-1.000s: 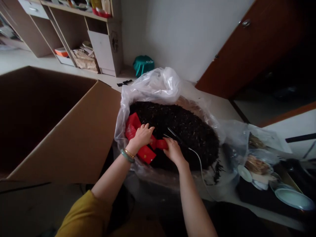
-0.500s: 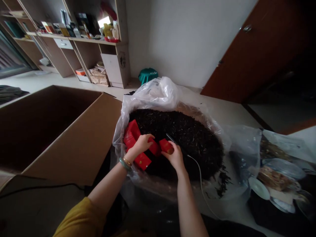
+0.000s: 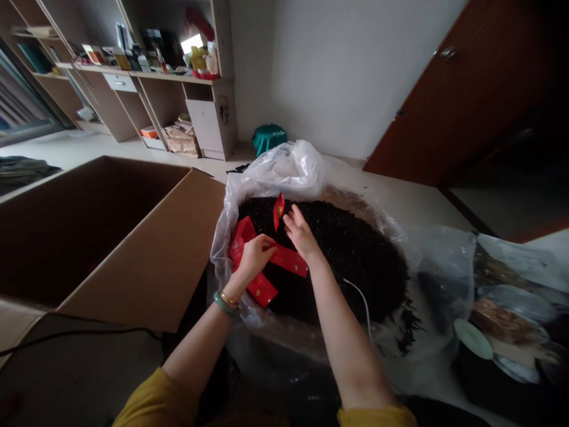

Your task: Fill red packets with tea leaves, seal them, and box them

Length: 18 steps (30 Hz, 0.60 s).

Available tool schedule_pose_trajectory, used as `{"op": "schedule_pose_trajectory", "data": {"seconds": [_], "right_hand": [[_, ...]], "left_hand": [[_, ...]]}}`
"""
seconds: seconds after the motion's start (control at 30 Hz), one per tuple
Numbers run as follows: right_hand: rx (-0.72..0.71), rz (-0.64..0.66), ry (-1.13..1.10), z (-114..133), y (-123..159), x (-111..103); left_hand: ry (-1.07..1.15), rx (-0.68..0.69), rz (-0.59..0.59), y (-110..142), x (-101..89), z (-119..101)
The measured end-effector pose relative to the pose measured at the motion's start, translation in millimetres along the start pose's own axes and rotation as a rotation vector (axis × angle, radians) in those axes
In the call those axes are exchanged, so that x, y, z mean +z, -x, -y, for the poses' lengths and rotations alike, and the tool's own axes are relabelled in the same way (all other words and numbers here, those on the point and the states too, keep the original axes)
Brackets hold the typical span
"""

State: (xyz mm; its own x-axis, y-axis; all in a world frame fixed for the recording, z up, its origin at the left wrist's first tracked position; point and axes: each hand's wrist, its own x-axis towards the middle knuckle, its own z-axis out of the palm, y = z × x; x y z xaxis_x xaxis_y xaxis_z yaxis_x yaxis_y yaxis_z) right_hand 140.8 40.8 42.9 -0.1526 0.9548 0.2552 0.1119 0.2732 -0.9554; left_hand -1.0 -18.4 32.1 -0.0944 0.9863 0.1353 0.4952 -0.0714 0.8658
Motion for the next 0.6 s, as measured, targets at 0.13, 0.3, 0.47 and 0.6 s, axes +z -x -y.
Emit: {"op": "schedule_pose_trajectory", "data": {"seconds": [0.13, 0.3, 0.47, 0.6], "right_hand": [[0.113, 0.256, -0.035, -4, 33, -8], [0.092, -0.081, -0.048, -28, 70, -10], [-0.063, -0.197, 0.3, -37, 75, -17], [-0.269, -0.189, 0.643, -35, 79, -25]], "left_hand": [[0.177, -0.01, 0.01, -6, -0.5, 1], [0.352, -0.041, 0.113, -5, 20.9, 2], [0.194, -0.038, 0.165, 1, 37.0, 4], [0.11, 0.001, 0.143, 0, 41.4, 3]]}}
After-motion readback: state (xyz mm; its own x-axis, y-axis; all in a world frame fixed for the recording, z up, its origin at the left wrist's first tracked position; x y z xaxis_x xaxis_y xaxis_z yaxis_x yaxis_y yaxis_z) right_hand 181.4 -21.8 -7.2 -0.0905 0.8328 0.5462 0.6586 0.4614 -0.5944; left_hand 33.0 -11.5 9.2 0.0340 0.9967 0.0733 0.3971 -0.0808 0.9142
